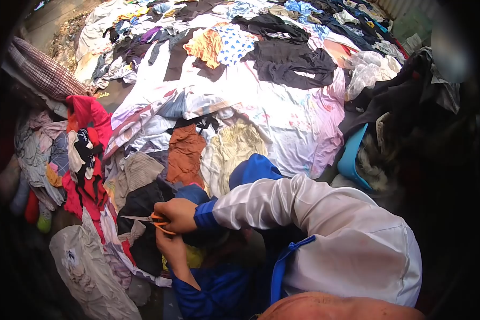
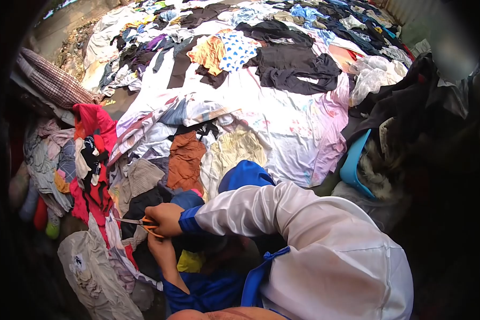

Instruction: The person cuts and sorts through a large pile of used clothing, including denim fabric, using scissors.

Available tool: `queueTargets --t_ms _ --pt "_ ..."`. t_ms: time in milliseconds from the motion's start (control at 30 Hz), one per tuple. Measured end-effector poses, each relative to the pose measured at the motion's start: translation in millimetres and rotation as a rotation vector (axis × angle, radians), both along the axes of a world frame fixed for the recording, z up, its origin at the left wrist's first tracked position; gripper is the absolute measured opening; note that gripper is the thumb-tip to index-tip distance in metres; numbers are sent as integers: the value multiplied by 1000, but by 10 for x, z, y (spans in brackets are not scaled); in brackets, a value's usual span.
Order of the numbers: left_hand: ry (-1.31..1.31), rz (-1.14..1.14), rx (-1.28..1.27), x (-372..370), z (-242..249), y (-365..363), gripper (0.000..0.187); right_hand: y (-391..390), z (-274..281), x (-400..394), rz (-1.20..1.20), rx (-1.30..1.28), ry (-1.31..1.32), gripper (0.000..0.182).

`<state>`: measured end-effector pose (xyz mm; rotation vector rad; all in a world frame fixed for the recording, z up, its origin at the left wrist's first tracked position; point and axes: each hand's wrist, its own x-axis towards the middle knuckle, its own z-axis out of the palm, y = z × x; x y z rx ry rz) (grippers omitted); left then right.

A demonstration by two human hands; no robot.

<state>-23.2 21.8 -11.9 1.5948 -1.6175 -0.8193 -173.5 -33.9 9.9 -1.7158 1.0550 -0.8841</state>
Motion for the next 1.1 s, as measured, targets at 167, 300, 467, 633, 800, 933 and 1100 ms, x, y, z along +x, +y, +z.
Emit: queueTargets --t_ms 167,300,467,633,800,933,1100 --pt "142 -34 46 68 -145 -40 32 -18 5 -21 19 -27 36 31" --pt "116 -37 77 -28 -23 -32 27 -51 -61 18 24 -64 112 32" --pt "3 8 214 198 -341 -53 18 6 -33 9 61 -125 100 29" --pt "393 77 556 186 -139 -36 15 52 -90 45 88 -145 131 29" --pt "738 -43 605 259 -175 -18 9 25 -68 54 34 -114 100 27" --pt "462 15 389 106 -155 9 8 -10 -48 22 25 -122 119 27" --pt "211 107 313 206 -360 -45 10 45 -92 83 41 -140 138 27"
